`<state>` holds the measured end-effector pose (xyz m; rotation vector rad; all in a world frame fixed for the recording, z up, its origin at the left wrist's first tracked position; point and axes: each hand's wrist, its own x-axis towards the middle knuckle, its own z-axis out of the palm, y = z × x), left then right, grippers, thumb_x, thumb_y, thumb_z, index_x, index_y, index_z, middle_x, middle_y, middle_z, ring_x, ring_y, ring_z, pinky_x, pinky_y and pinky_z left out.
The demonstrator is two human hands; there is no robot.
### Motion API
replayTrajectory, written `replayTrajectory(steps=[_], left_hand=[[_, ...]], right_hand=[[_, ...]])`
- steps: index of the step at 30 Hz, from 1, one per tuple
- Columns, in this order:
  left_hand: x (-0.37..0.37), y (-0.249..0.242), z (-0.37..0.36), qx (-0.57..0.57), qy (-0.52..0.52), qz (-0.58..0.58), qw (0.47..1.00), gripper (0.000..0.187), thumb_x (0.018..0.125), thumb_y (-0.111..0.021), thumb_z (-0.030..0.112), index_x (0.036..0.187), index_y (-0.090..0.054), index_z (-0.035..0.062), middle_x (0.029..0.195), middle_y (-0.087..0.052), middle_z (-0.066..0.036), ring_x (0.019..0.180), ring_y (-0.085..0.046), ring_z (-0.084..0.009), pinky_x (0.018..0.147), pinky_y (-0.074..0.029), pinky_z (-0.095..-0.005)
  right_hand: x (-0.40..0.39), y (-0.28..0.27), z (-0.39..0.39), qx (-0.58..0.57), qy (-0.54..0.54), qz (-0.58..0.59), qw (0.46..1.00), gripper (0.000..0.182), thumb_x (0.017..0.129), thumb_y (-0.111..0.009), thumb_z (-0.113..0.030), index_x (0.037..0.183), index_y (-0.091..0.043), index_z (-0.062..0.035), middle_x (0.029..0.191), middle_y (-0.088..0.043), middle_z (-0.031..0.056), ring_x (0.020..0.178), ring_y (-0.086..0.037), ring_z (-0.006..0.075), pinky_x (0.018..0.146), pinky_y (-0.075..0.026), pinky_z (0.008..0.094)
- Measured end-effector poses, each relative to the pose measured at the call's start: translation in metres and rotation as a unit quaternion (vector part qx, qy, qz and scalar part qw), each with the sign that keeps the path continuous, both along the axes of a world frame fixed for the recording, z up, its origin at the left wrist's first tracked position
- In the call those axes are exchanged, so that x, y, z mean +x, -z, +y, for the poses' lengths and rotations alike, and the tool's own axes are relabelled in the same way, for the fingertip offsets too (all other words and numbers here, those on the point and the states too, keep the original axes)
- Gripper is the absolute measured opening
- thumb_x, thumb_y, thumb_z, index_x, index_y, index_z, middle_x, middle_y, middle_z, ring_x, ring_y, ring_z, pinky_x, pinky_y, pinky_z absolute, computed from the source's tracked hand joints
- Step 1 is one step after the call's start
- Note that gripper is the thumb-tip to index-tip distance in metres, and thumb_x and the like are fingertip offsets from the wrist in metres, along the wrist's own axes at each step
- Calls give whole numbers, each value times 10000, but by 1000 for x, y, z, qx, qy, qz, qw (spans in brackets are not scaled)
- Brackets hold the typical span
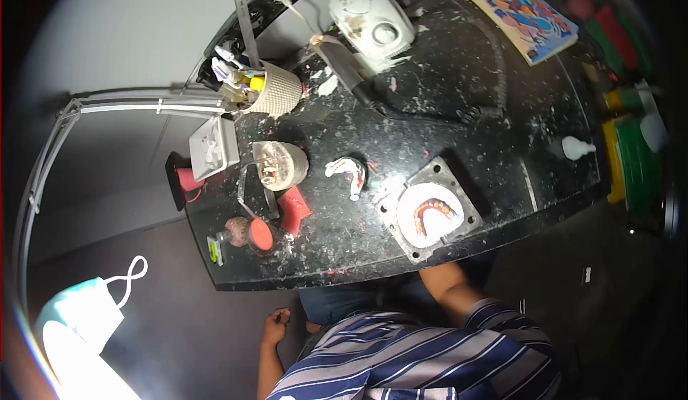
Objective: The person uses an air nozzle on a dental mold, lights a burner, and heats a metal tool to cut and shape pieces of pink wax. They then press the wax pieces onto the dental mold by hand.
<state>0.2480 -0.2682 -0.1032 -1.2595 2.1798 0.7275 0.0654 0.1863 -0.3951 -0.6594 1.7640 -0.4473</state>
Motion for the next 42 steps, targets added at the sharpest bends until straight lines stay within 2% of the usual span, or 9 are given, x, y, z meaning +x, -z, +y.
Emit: replayTrajectory(steps=[7,13,17,20,23,28,33,35,42], left_hand=[[18,138,2,28,-74,137,987,142,1020,-667,127,1058,-749,16,894,-728,-59,782,-675,-151,717,-532,-307],[46,192,-14,50,-94,149,983,112,1021,-657,128,1055,-738,57,908,-733,-66,722,-698,-169,602,-529,-313],[33,190,-29,42,-124,186,974,105,1044,-667,136,1042,-730,52,906,-733,-79,742,-706,-175,609,-542,-323],[37,199,-45,62,-178,212,959,121,1050,-673,139,1039,-728,31,877,-728,-88,731,-706,-183,615,-556,-336],[38,210,-60,52,-181,189,964,137,1047,-668,140,1028,-724,17,851,-730,-99,706,-708,-192,611,-573,-357],[6,203,-54,8,-165,57,985,147,1031,-652,151,1067,-716,24,858,-745,-132,670,-724,-231,562,-580,-394],[-2,211,-31,46,-179,105,977,142,1038,-638,144,1086,-714,34,890,-752,-130,672,-731,-240,553,-573,-386],[-5,224,-30,57,-178,123,975,139,1042,-634,140,1088,-714,37,893,-751,-126,673,-731,-236,555,-571,-381],[-42,237,-4,50,-154,264,951,159,1055,-634,108,1038,-723,-23,881,-749,-120,694,-732,-199,595,-583,-336]], right_hand=[[-139,18,-99,0,-22,113,993,683,982,-712,-483,1493,-599,-44,1592,-551,196,1475,-503,396,1228,-397,483],[-94,-63,-117,-32,-90,103,990,683,999,-700,-464,1522,-574,-44,1591,-552,194,1469,-511,396,1219,-410,475],[-61,-150,-15,-328,53,51,942,732,1014,-681,-570,1524,-562,-59,1490,-618,250,1353,-614,396,1154,-473,447],[-56,-157,88,-440,329,-222,806,440,1018,-786,-257,1367,-663,-18,1291,-743,112,1174,-699,164,1042,-554,335],[-61,-147,198,-205,437,-24,875,407,987,-824,-260,1280,-705,-4,1186,-776,111,1114,-723,159,985,-565,326],[-84,-135,232,12,537,214,816,444,903,-876,-267,1202,-721,22,1137,-786,117,1008,-744,263,916,-564,381],[-79,-67,224,-141,538,382,738,259,919,-777,-118,1145,-735,1,1103,-781,159,998,-745,329,894,-559,413],[-84,-107,210,-162,655,314,668,201,926,-764,-130,1076,-751,4,1042,-793,143,920,-756,302,866,-563,410],[-60,-104,256,-269,674,208,656,159,952,-679,-103,954,-765,30,666,-701,79,715,-731,204,693,-581,371]])
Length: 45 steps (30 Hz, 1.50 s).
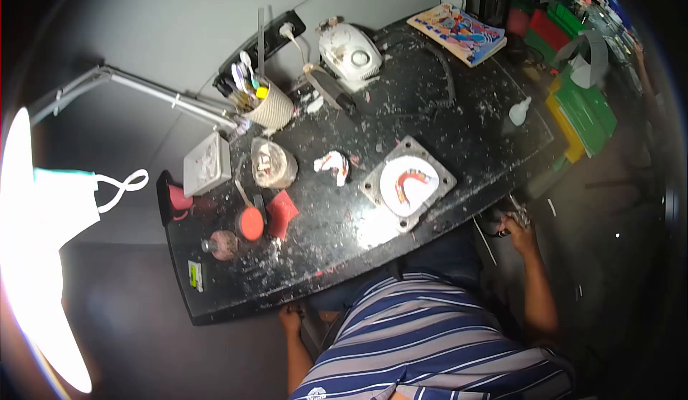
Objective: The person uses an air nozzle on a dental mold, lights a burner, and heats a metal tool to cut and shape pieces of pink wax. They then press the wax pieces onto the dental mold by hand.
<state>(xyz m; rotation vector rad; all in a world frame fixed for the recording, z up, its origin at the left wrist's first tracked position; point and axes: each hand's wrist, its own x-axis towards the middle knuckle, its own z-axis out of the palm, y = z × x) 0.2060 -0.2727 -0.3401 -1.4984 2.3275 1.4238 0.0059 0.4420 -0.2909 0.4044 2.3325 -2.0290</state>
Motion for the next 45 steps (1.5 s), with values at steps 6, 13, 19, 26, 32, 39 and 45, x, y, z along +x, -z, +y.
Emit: replayTrajectory(steps=[6,13,19,26,32,39,45], left_hand=[[-41,-78,54,-210,213,-54,953,268,1002,-721,185,1027,-751,-80,890,-771,-208,807,-739,-232,751,-561,-428],[-49,-215,115,-39,391,6,919,225,1034,-692,154,1046,-774,-55,884,-772,-134,838,-704,-163,782,-540,-337],[-80,-248,142,-306,250,319,862,126,1001,-717,79,940,-730,-30,891,-715,-135,823,-690,-235,776,-528,-338],[-96,-220,120,-411,218,288,837,184,976,-731,146,1089,-754,3,1225,-721,-156,1181,-652,-357,1064,-462,-461],[-83,-212,103,-374,179,297,860,196,985,-720,154,1111,-760,9,1249,-727,-164,1222,-655,-365,1092,-460,-472],[-96,-217,67,-444,159,292,832,197,989,-732,138,1127,-771,3,1243,-756,-168,1250,-677,-365,1097,-495,-464],[-107,-215,42,-452,132,297,831,192,995,-722,125,1133,-771,0,1262,-755,-173,1247,-681,-369,1103,-500,-457]], right_hand=[[3,-127,-6,11,-142,-38,989,311,941,-710,-135,1194,-698,44,975,-752,86,682,-623,99,647,-548,277],[25,-177,44,-70,-322,11,944,268,919,-828,-169,1059,-702,22,969,-744,125,848,-697,168,786,-578,320],[2,-201,-97,-25,-261,-15,965,184,926,-853,-121,916,-713,-4,831,-726,31,764,-646,74,711,-519,236],[-20,-199,-181,103,-297,37,949,246,937,-864,-193,850,-735,-3,660,-629,-14,639,-500,34,568,-415,268],[-34,-200,-208,123,-311,62,940,239,945,-847,-203,872,-750,3,714,-719,55,669,-603,84,619,-489,305],[-38,-209,-239,150,-330,61,930,251,930,-858,-214,864,-751,3,687,-701,56,649,-586,88,618,-490,322],[-37,-211,-262,145,-338,60,928,253,933,-855,-216,860,-745,1,661,-674,55,629,-546,89,589,-462,329]])
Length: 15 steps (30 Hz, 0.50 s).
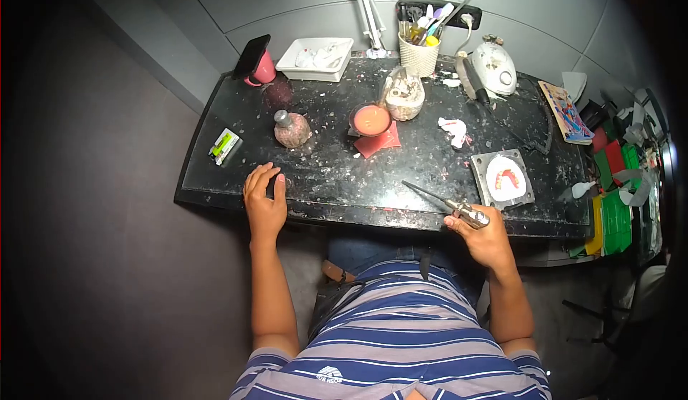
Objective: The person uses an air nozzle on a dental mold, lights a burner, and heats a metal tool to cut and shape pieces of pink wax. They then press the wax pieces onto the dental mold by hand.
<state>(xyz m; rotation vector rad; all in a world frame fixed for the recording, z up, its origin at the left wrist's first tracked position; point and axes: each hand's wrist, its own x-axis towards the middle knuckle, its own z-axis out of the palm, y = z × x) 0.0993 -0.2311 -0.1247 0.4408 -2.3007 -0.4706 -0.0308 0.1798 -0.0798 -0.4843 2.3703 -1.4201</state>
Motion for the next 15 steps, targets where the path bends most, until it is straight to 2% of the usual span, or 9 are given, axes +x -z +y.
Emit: replayTrajectory(steps=[5,12,14,15], left_hand=[[6,7,-1,40,-7,25,999,185,1007,-713,118,1126,-767,-12,1230,-766,-176,1217,-701,-358,1093,-506,-443],[21,14,-3,23,5,22,999,167,1012,-703,104,1108,-762,-20,1211,-775,-172,1188,-717,-349,1078,-517,-436],[24,16,-4,18,4,24,1000,164,1010,-703,100,1107,-761,-19,1208,-776,-170,1190,-717,-350,1079,-516,-436],[24,16,-3,13,3,26,1000,161,1008,-703,96,1106,-761,-18,1206,-778,-168,1192,-716,-351,1081,-516,-436]], right_hand=[[-2,1,-11,0,-18,-2,1000,250,939,-848,-195,849,-729,6,640,-636,35,622,-508,77,574,-440,325],[-3,-2,-23,-12,-49,-30,998,243,942,-847,-186,849,-720,-1,634,-607,20,620,-484,70,561,-414,318],[-2,-7,-26,4,-69,-65,995,242,929,-868,-155,819,-705,-15,661,-580,-42,643,-476,51,570,-394,282],[-1,-5,-26,3,-72,-66,995,237,926,-870,-150,818,-712,-10,662,-606,-30,641,-494,50,571,-406,281]])
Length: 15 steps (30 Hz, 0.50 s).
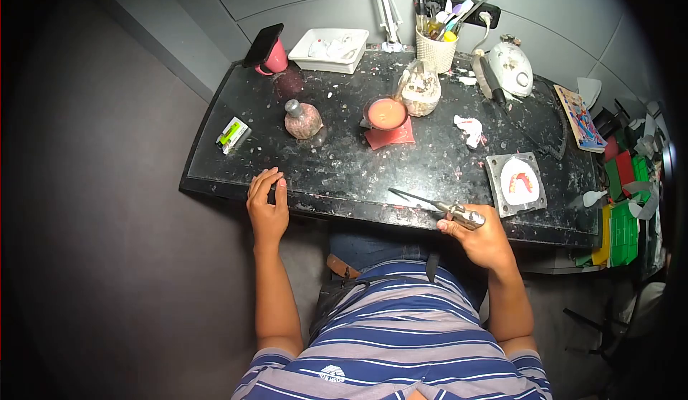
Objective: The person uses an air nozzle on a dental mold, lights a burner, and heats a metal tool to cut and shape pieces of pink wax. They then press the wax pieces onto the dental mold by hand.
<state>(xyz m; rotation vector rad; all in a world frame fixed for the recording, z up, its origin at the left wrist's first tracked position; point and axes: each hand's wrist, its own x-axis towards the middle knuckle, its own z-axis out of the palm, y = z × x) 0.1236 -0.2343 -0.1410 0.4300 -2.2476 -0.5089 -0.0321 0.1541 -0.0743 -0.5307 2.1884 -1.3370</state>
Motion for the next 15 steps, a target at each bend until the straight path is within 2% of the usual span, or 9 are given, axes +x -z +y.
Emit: replayTrajectory(steps=[7,9,11,13,15], left_hand=[[4,-1,4,15,6,-4,1000,159,1009,-705,95,1106,-765,-16,1204,-779,-166,1206,-711,-357,1096,-507,-445],[6,-2,5,6,5,-1,1000,162,1012,-705,97,1110,-768,-15,1213,-778,-165,1216,-708,-358,1105,-501,-450],[6,-5,7,15,7,2,1000,158,1010,-699,97,1101,-765,-13,1214,-775,-168,1216,-701,-375,1116,-492,-472],[5,-7,9,26,10,5,1000,153,1009,-693,97,1092,-762,-12,1215,-772,-171,1216,-695,-392,1126,-483,-495],[4,-7,10,26,19,13,999,151,1006,-695,92,1092,-761,-14,1210,-773,-169,1213,-696,-390,1126,-482,-501]], right_hand=[[-5,-5,16,14,-25,-27,999,226,908,-881,-143,844,-730,13,702,-679,2,658,-558,60,600,-451,279],[-6,-7,26,17,-38,-14,999,299,909,-884,-200,835,-702,26,644,-595,8,649,-459,71,593,-429,314],[-8,-10,37,21,-35,-14,999,309,900,-892,-203,823,-697,24,642,-593,3,651,-453,68,594,-425,314],[-13,-10,50,44,-36,-38,998,153,901,-871,-75,898,-760,32,828,-781,62,777,-698,89,705,-546,261],[-15,-3,59,39,-29,-45,998,152,900,-870,-65,903,-755,35,846,-788,72,797,-718,99,726,-565,265]])
